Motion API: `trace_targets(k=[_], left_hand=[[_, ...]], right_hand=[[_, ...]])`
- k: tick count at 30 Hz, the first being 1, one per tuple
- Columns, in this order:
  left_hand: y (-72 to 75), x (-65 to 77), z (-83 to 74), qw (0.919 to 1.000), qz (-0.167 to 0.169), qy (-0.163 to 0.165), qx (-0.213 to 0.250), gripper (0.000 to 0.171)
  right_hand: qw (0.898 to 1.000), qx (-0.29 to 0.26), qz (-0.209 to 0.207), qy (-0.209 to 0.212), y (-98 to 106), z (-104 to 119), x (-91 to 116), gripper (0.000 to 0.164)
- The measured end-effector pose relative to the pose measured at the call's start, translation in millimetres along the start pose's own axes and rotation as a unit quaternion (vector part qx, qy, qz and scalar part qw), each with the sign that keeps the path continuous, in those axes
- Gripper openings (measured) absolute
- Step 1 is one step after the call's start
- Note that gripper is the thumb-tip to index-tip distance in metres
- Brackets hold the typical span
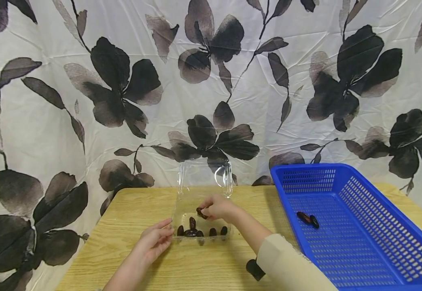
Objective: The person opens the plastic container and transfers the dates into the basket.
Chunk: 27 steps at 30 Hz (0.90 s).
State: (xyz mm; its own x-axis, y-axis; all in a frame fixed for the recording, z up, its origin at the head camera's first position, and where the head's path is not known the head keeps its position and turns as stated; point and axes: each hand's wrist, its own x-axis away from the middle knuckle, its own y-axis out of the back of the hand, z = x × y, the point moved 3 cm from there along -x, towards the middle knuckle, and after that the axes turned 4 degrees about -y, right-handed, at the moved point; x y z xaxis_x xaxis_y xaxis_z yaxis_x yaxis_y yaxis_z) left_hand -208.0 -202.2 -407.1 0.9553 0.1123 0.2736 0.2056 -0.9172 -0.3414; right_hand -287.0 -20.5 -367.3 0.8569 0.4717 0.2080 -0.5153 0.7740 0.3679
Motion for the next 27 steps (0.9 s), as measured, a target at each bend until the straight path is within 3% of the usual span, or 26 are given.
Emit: trace_targets(k=[17, 27], left_hand=[[0.2, -0.9, 0.2, 0.9997, -0.003, -0.006, -0.022, 0.058], [-0.4, -0.9, 0.6, 0.9997, -0.005, -0.003, -0.022, 0.058]], right_hand=[[0.996, -0.088, 0.033, 0.002, 11, 28, 16, 0.024], [0.994, -0.103, 0.035, 0.004, 34, 31, 26, 0.026]])
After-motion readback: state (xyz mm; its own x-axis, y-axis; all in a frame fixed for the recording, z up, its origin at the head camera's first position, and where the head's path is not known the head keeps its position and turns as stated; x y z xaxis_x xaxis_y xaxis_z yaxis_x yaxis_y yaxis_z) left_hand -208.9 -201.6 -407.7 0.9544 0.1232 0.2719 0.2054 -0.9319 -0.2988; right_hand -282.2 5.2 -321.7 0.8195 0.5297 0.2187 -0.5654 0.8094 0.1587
